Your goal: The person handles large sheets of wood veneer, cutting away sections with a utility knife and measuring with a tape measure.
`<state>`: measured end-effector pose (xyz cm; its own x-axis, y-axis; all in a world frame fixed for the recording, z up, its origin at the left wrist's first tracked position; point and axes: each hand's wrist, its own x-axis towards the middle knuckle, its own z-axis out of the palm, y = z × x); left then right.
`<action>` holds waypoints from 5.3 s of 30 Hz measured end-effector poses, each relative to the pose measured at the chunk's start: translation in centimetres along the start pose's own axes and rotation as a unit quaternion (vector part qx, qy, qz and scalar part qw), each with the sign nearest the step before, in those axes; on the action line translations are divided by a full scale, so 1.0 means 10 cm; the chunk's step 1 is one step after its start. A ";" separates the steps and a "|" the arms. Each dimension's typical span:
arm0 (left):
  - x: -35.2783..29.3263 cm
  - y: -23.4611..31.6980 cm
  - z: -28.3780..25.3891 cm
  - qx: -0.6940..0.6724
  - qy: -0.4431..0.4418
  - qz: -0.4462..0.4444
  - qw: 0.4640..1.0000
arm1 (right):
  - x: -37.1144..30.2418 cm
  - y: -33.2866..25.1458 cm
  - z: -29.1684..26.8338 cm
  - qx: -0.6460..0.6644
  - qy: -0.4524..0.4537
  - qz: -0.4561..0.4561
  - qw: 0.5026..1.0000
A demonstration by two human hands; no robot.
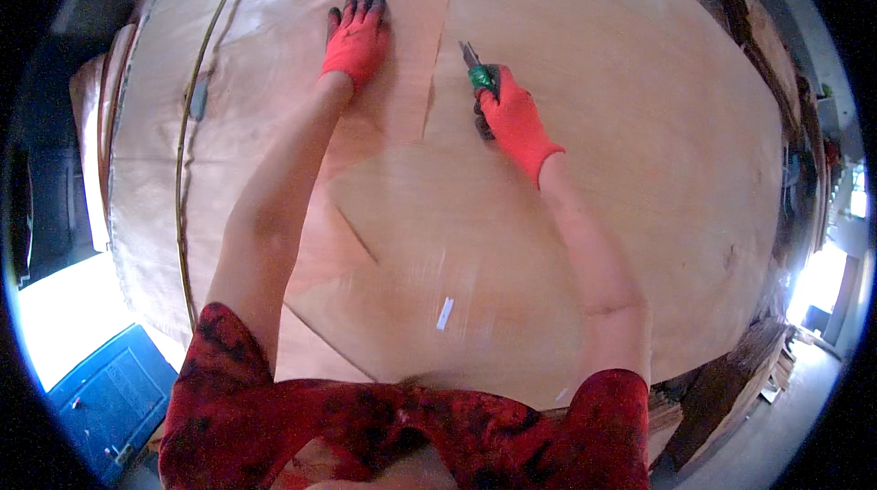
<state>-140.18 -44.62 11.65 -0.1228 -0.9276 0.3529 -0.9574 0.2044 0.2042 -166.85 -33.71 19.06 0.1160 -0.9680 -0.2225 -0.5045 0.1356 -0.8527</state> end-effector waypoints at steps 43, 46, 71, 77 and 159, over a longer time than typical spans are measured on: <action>0.03 -0.07 0.16 0.019 0.020 -0.012 1.000 | -0.37 -0.42 0.93 -0.284 0.069 -0.175 0.940; 0.05 0.03 0.11 -0.031 0.023 -0.027 0.999 | -0.46 -0.09 1.17 -0.410 0.065 -0.237 0.878; -3.73 -0.68 -2.45 -0.193 0.017 0.027 0.981 | -6.69 1.34 -0.88 -0.370 0.393 0.272 0.796; -4.63 -0.52 -2.75 -0.230 -0.046 0.060 0.970 | -5.54 0.12 1.51 -0.216 -0.008 -0.073 0.974; -3.13 -4.61 -4.19 -0.254 0.074 0.191 0.945 | -3.45 -2.82 6.03 -0.094 0.215 0.051 0.971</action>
<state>-81.22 -11.88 29.44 -0.3597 -0.7097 0.6057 -0.5969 0.6740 0.4352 -105.03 8.59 22.29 -0.2911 -0.9554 -0.0491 -0.6460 0.2341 -0.7266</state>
